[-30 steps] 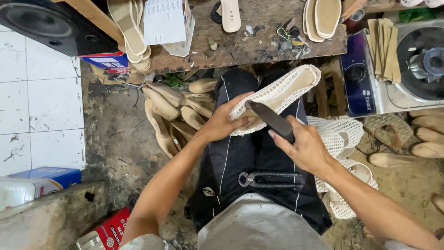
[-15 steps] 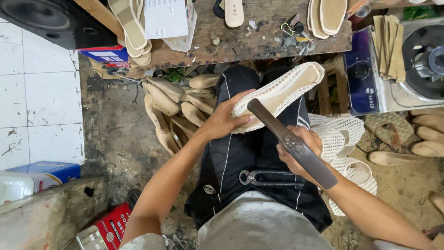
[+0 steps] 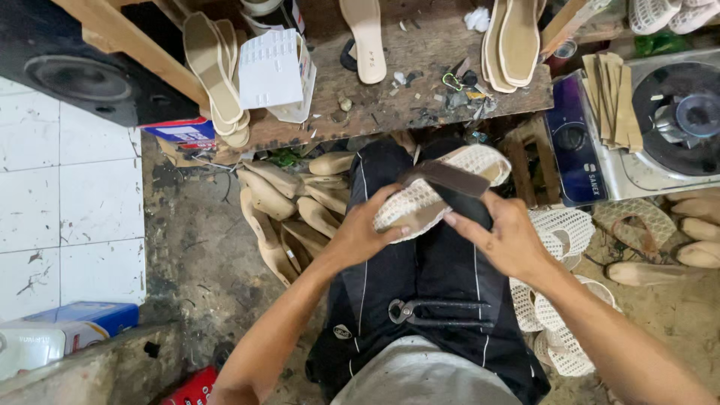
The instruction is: The person holds a woven shoe upper fitted with an insole on their lap and repeatedly hammers the sole edge and upper with a cobbler's hammer, repositioning the shoe to work around it. They also use pliers to grip the shoe edge at points, then place the finished shoe on a shelf with other completed shoes.
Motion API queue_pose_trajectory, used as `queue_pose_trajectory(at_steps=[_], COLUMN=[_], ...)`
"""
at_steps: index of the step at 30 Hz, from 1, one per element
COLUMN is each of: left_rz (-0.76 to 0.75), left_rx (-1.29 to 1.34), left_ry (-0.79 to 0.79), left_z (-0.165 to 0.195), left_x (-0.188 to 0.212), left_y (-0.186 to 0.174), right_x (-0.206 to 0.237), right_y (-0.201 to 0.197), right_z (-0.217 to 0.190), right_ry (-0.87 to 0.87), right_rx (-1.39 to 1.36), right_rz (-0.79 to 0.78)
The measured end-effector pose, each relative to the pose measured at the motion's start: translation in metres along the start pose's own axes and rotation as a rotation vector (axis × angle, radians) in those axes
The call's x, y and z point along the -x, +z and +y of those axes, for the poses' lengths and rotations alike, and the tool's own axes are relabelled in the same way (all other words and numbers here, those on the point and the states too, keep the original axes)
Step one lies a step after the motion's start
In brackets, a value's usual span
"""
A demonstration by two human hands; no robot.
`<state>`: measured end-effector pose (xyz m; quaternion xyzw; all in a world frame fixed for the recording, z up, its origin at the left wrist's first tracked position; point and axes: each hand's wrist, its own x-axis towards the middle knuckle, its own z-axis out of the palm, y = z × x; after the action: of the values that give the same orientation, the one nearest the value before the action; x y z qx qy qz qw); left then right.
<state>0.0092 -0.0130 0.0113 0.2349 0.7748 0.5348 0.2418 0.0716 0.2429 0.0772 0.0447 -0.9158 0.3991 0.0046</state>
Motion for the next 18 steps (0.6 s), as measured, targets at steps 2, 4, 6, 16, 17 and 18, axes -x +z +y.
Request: queue_pose_trajectory(at_steps=[2, 4, 6, 16, 17, 18], left_rz=[-0.01, -0.042, -0.086, 0.146, 0.143, 0.146], left_rx=[-0.282, -0.539, -0.41, 0.058, 0.147, 0.234], left_ry=[-0.014, 0.064, 0.098, 0.169, 0.101, 0.035], left_z=[0.014, 0.028, 0.037, 0.031, 0.032, 0.034], left_x=[0.003, -0.006, -0.033, -0.092, -0.088, -0.083], left_y=[0.014, 0.034, 0.052, 0.046, 0.04, 0.034], right_x=[-0.022, -0.062, -0.108, -0.223, -0.216, -0.206], right_y=[-0.025, -0.046, -0.045, 0.015, 0.013, 0.009], right_z=[0.012, 0.033, 0.055, 0.127, 0.128, 0.124], right_ry=[-0.022, 0.081, -0.016, -0.297, -0.365, -0.437], right_rx=[0.019, 0.127, 0.262, 0.517, 0.452, 0.385], right_rz=[0.069, 0.069, 0.067, -0.002, 0.076, 0.154])
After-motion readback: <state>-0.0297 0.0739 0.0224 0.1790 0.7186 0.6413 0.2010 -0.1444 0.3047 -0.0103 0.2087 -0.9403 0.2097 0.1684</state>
